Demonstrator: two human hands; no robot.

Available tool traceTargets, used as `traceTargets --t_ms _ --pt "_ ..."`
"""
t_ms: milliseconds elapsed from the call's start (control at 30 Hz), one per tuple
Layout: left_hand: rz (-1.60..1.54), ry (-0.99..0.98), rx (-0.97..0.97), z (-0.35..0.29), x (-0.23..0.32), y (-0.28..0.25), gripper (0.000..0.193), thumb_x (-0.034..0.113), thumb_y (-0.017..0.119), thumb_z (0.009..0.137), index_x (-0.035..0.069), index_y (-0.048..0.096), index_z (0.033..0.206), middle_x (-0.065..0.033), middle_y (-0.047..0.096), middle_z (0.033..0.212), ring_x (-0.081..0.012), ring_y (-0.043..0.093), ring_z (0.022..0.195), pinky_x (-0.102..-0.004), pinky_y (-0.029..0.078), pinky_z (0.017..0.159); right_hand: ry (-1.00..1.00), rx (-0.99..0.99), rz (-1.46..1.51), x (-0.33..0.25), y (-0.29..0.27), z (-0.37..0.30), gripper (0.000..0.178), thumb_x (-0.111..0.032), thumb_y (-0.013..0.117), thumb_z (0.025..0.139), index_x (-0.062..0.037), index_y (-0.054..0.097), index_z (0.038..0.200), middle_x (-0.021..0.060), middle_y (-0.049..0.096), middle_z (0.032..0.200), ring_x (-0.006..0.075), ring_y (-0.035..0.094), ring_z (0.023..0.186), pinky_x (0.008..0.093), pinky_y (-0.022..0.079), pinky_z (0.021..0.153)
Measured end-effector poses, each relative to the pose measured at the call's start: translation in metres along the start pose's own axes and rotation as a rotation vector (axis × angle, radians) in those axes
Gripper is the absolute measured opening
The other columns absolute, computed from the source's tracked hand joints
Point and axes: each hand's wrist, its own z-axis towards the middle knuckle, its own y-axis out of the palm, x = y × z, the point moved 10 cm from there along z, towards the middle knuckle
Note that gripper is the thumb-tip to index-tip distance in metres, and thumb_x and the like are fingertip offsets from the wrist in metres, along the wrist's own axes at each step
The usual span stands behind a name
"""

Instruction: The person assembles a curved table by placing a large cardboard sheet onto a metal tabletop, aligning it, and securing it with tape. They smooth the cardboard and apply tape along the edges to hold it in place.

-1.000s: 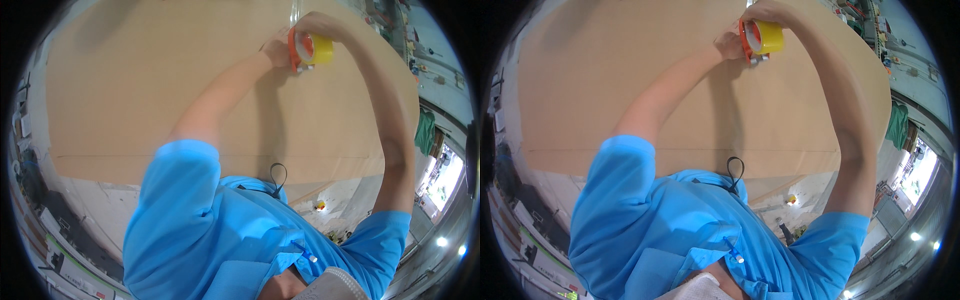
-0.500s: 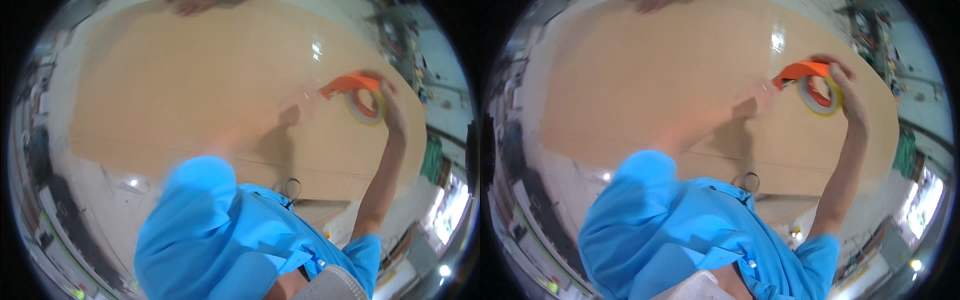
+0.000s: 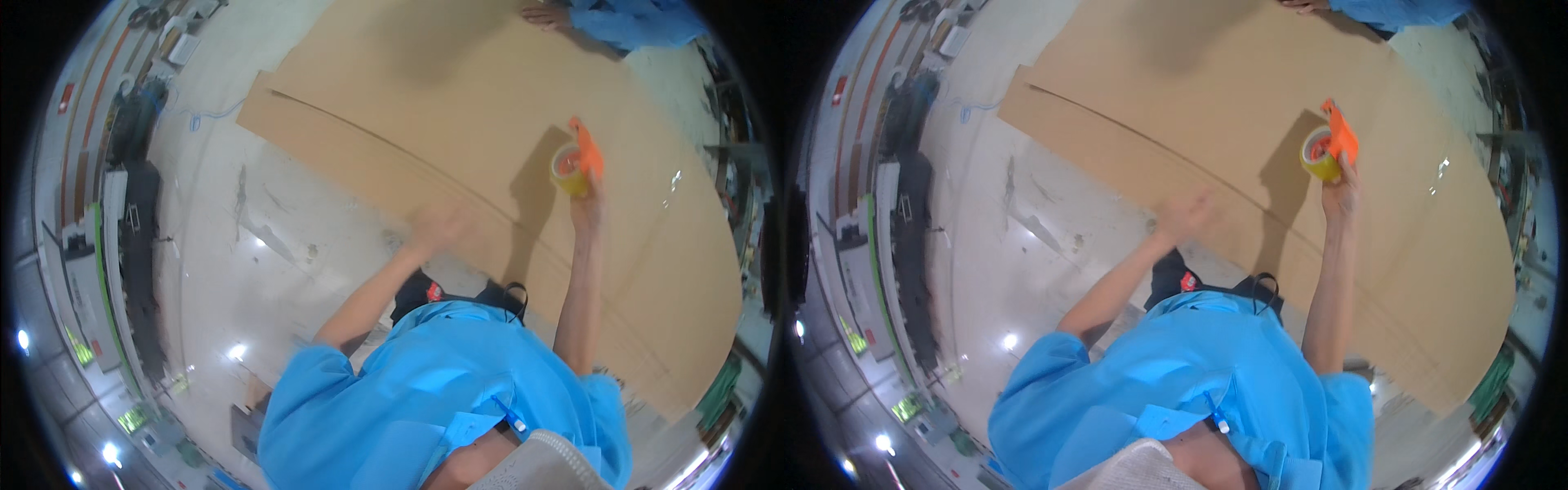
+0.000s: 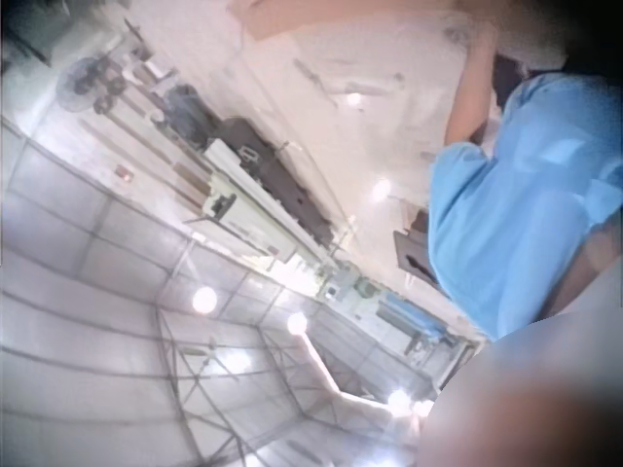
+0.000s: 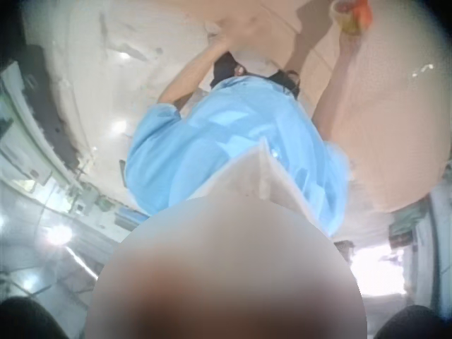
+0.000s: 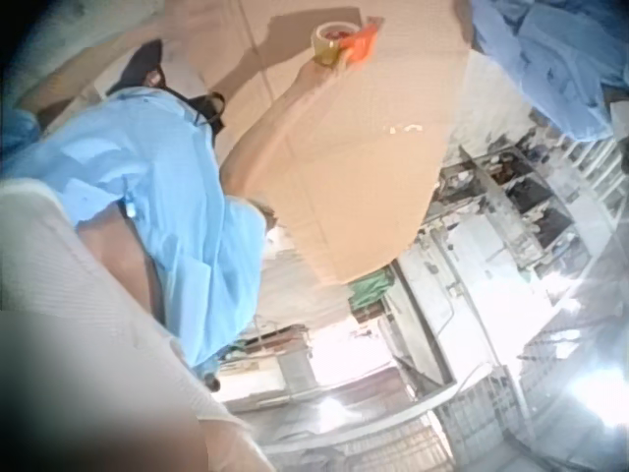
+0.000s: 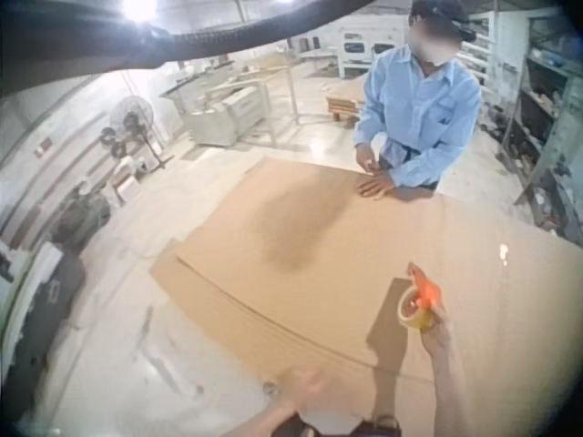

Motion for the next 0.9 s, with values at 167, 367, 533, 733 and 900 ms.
traceTargets --t_ms 167,367,533,733,900 --pt "0.006 -0.352 0.243 -0.016 -0.188 -0.202 0.034 0.029 0.063 0.098 0.005 0.070 0.121 -0.0165 0.074 0.110 -0.0288 0.070 0.103 -0.0398 0.054 0.089 -0.247 0.157 -0.240 0.100 0.108 0.019 0.052 -0.015 0.072 0.095 -0.0032 0.048 0.140 0.0072 0.062 0.128 0.0183 0.058 0.120 0.0357 0.044 0.105" --pt "0.063 -0.139 0.245 0.070 -0.218 -0.272 0.037 0.029 0.063 0.096 0.005 0.068 0.123 -0.0156 0.071 0.117 -0.0328 0.067 0.110 -0.0423 0.051 0.094 -0.405 0.239 -0.276 0.117 0.157 0.075 0.056 -0.032 0.077 0.091 0.0024 0.053 0.128 0.0094 0.063 0.118 0.0161 0.061 0.105 0.0325 0.049 0.091" --pt "0.435 -0.104 0.133 0.150 -0.237 -0.277 0.049 0.036 0.058 0.098 0.007 0.057 0.138 -0.0136 0.060 0.140 -0.0301 0.055 0.130 -0.0466 0.046 0.100 -0.504 0.421 -0.476 0.126 0.200 0.122 0.057 -0.042 0.078 0.089 0.0047 0.060 0.117 0.0104 0.067 0.108 0.0163 0.063 0.095 0.0324 0.052 0.082" --pt "0.637 -0.045 0.232 0.160 -0.224 -0.263 0.056 0.041 0.054 0.099 0.011 0.050 0.146 -0.0096 0.053 0.150 -0.0274 0.044 0.143 -0.0550 0.036 0.108 -0.554 0.503 -0.671 0.107 0.209 0.148 0.057 -0.044 0.078 0.089 0.0057 0.062 0.111 0.0101 0.068 0.101 0.0159 0.063 0.092 0.0316 0.052 0.079" --pt "0.671 -0.088 0.181 0.154 -0.232 -0.270 0.054 0.040 0.054 0.099 0.010 0.051 0.145 -0.0081 0.052 0.151 -0.0302 0.043 0.143 -0.0558 0.032 0.110 -0.610 0.415 -0.632 0.106 0.209 0.184 0.052 -0.038 0.073 0.093 0.0038 0.061 0.121 0.0117 0.067 0.113 0.0195 0.062 0.104 0.0346 0.050 0.091"
